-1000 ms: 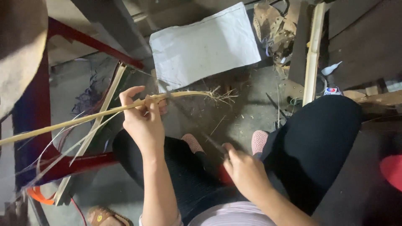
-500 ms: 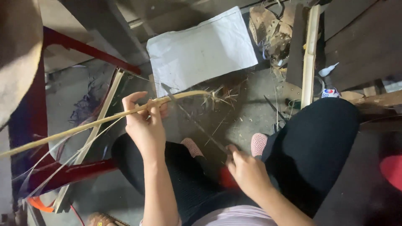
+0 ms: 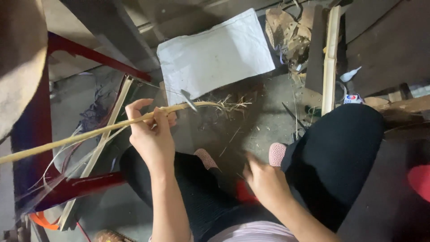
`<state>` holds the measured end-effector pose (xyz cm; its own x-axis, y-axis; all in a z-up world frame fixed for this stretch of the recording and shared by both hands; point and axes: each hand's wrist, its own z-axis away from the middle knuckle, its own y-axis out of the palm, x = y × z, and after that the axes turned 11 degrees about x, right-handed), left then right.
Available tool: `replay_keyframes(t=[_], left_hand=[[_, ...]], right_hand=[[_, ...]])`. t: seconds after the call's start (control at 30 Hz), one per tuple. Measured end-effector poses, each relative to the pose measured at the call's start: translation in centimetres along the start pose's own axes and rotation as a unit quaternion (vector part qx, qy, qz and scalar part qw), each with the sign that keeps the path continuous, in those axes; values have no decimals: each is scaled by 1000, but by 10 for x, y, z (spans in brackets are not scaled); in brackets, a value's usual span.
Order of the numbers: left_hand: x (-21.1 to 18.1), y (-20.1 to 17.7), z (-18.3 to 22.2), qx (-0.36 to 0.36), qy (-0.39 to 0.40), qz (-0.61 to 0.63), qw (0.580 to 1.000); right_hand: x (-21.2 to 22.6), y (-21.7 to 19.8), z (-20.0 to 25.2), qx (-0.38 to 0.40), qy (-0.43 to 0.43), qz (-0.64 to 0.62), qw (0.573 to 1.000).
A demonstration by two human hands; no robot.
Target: Shaving thin strips of wood using a large curved blade to prepare them for crafting.
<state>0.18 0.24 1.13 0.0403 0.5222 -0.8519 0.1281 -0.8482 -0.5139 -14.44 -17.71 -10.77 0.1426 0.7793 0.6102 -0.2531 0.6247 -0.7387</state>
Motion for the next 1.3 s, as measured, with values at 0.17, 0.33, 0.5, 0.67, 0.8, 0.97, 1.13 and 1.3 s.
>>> replay_keyframes(t=[0.17,0.33,0.5,0.67,0.8,0.97,1.13,1.3], left_hand=[[-1,-2,2,5,0,-43,999],[0,-2,4,10,-2,2,1000],[-1,-3,3,3,-3,0,1000],[9,-4,3,-33,7,-10,999],[6,-1,4,-36,-6,-8,999],[10,-7,0,-49,8,-22,999],[11,-6,0,-52,9,-23,998],[13,-9,-2,-64,6,-20,998]], right_hand=[[4,1,11,-19,-33,-9,999],[-30,19,-7,66,47,-9,997],[-9,17,7,-5,-9,-2,1000],[-54,40,-29,257,276,-20,926],[0,-1,-4,207,185,-8,961],[-47,39,-24,167,170,-38,971],[-23,23,-20,181,181,-32,966],[-56,51,-42,204,180,3,962]])
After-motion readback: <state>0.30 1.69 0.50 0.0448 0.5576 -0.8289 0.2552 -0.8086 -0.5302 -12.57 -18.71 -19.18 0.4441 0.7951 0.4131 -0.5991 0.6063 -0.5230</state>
